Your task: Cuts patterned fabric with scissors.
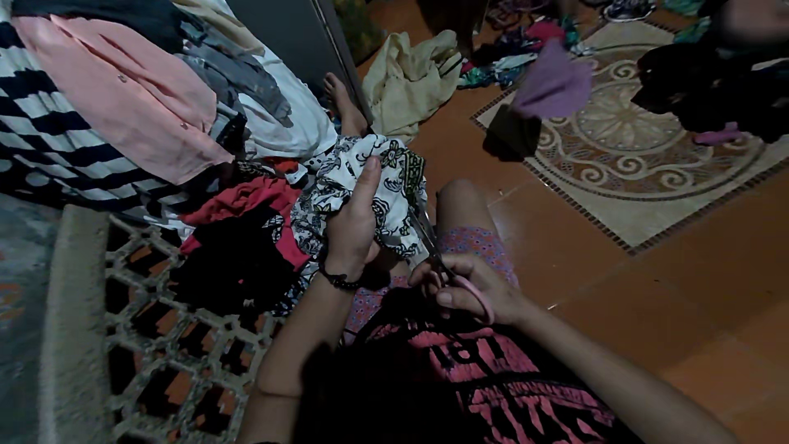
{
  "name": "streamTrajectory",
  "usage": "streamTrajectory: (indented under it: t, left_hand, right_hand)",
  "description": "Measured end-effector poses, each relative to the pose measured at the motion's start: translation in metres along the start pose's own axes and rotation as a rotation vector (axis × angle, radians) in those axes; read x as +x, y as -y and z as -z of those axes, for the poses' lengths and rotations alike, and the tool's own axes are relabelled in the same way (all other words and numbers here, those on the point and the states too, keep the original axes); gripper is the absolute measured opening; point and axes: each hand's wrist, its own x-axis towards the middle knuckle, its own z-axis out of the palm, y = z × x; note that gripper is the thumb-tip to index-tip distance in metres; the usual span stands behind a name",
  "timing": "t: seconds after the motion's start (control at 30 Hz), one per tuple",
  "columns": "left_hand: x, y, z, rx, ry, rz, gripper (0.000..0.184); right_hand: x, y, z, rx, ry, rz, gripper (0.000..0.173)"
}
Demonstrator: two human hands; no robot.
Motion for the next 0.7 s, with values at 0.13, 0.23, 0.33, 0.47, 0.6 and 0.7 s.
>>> streamTrajectory:
  t: [0.13, 0.23, 0.33, 0.47, 0.6, 0.7]
  left_hand:
    - [0.001, 0.004, 0.001, 0.011, -0.009, -0.019, 0.042]
    - [0.000, 0.009, 0.000, 0.035, -0.007, -0.038, 0.041]
    - [-0.004, 0.012, -0.005, 0.078, -0.076, -0.115, 0.038]
    - [-0.003, 0.012, -0.007, 0.061, -0.110, -0.170, 0.037]
    - [-0.003, 0.014, -0.004, 0.094, -0.096, -0.191, 0.041]
    - [-0.003, 0.015, -0.006, 0.134, -0.134, -0.201, 0.041]
  right_hand:
    - [0.005, 0.003, -0.002, 0.002, -0.020, 0.022, 0.041]
    - [0.011, 0.005, -0.002, 0.003, -0.037, 0.070, 0.042]
    - [0.016, 0.009, -0.002, 0.006, -0.034, 0.068, 0.040]
    - [0.017, 0.005, -0.002, 0.010, -0.009, 0.076, 0.041]
    - [0.014, 0.003, -0.001, 0.023, -0.002, 0.130, 0.041]
    - [0.012, 0.004, -0.001, 0.027, -0.022, 0.100, 0.040]
